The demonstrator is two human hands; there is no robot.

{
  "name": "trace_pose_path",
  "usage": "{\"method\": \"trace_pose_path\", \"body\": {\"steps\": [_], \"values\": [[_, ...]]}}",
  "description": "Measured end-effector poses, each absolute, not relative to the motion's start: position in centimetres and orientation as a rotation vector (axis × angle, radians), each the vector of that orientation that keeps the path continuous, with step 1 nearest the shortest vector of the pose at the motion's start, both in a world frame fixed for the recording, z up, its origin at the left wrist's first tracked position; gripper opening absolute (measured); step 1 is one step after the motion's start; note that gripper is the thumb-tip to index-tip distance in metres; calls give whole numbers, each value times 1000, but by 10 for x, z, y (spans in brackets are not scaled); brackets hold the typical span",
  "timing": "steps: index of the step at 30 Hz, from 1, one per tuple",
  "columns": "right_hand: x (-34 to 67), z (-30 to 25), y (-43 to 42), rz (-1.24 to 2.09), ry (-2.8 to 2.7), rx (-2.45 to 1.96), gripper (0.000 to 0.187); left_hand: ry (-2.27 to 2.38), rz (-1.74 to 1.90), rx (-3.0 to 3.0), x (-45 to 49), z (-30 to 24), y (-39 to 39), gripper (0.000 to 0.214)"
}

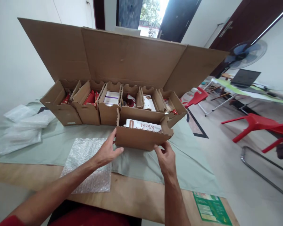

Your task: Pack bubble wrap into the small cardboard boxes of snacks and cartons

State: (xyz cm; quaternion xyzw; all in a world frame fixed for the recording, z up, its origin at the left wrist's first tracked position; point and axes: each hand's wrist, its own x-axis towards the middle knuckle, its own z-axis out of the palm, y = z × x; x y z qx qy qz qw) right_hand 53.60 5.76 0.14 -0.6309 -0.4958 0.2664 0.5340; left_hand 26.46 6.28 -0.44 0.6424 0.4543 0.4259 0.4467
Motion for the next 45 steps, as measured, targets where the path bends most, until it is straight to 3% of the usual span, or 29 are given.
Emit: {"method": "trace_pose_path", "body": {"steps": [7, 9, 12, 17, 24, 28, 32, 37, 42, 45], "values": [[548, 2, 26, 408, -1074, -1511, 57, 1243, 1016, 1671, 240, -8, 50, 87], [537, -3, 2, 291, -1126, -1543, 47, 1418, 1019, 1721, 200, -8, 35, 74], [506, -14, -31, 331, -1624, -1478, 30, 1728, 1004, 1711, 134, -8, 1, 51], [441, -30, -44, 260, -2492, -1034, 58, 1646, 838, 2030, 87, -19, -56, 37], [397, -42, -22, 299, -2505, -893, 27, 1533, 554, 2116, 87, -27, -67, 47], [408, -40, -25, 347, -2402, -989, 32, 1499, 579, 2119, 75, -21, -74, 55], [414, -37, -31, 340, -2639, -975, 46, 1463, 499, 2187, 70, -23, -81, 58], [399, -47, -25, 316, -2536, -875, 34, 1446, 403, 2225, 68, -27, -82, 65], [395, -40, -26, 674, -2040, -968, 26, 1388, 427, 2242, 64, -25, -87, 85], [395, -30, -32, 939, -1819, -1116, 22, 1405, 522, 2252, 65, -27, -87, 65]]}}
